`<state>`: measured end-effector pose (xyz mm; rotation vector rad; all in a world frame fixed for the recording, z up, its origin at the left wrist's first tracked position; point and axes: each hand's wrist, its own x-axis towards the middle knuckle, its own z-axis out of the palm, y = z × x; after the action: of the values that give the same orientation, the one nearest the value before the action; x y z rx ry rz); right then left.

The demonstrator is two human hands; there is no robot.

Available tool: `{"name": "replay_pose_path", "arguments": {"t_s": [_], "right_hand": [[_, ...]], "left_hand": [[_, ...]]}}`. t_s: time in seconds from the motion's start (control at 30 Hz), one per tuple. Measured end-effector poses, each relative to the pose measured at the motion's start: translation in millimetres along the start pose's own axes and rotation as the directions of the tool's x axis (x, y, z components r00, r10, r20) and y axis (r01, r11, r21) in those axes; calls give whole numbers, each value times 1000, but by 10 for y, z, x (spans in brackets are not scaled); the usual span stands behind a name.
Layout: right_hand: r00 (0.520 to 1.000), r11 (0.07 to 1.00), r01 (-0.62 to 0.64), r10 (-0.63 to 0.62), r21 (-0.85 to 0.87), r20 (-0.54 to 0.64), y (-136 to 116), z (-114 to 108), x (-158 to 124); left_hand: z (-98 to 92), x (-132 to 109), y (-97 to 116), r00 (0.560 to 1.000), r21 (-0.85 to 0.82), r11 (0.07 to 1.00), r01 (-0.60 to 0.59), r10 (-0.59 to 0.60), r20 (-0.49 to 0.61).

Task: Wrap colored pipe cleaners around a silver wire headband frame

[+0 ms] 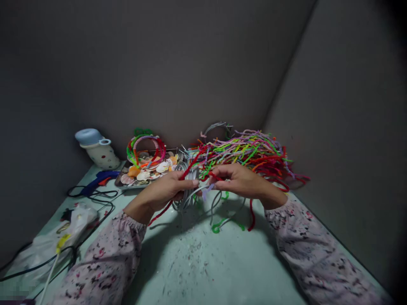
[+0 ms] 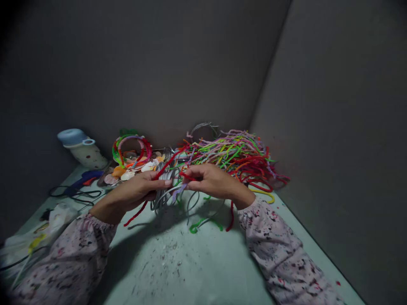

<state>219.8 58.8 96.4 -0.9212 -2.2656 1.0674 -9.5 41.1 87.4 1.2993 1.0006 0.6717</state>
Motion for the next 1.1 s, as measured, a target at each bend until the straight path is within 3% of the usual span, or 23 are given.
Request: {"name": "replay_pose_path", "arguments": {"t_s": [0.1, 0.17, 0.27, 0.37, 0.5, 0.6, 0.67, 0.83, 1.1], "right_hand": [[999, 1000, 17, -17, -3, -47, 3, 40, 45], [999, 1000, -8, 9, 7, -46, 35, 2, 43], [996, 997, -71, 69, -41, -53, 112, -142, -22], [987, 965, -153, 158, -211, 4, 231, -280, -105], [935, 826, -284, 352, -487, 51, 428, -268, -104], [922, 711, -340, 381, -616, -69, 566, -141, -18], [913, 672, -366, 392, -644, -109, 646, -56, 36], [883, 642, -384, 465, -664, -61, 801, 40, 64], [897, 666, -365, 438, -651, -54, 845, 46, 34]], "left_hand": [[44, -24, 7, 988, 51, 998, 47, -54, 143], [31, -30, 7, 984, 51, 997, 52, -60, 166], [-28, -26, 7, 992, 46, 998, 43, -48, 118], [-82, -30, 28, 993, 46, 998, 39, -43, 106], [-131, -49, 65, 993, 10, 1000, 18, -19, 115], [-170, -59, 73, 996, -50, 999, -9, 13, 93], [-188, -66, 79, 997, -88, 996, -20, 26, 71], [-195, -87, 111, 999, -152, 988, -38, 40, 10], [-224, -67, 107, 997, -153, 985, -73, 67, -47]]}}
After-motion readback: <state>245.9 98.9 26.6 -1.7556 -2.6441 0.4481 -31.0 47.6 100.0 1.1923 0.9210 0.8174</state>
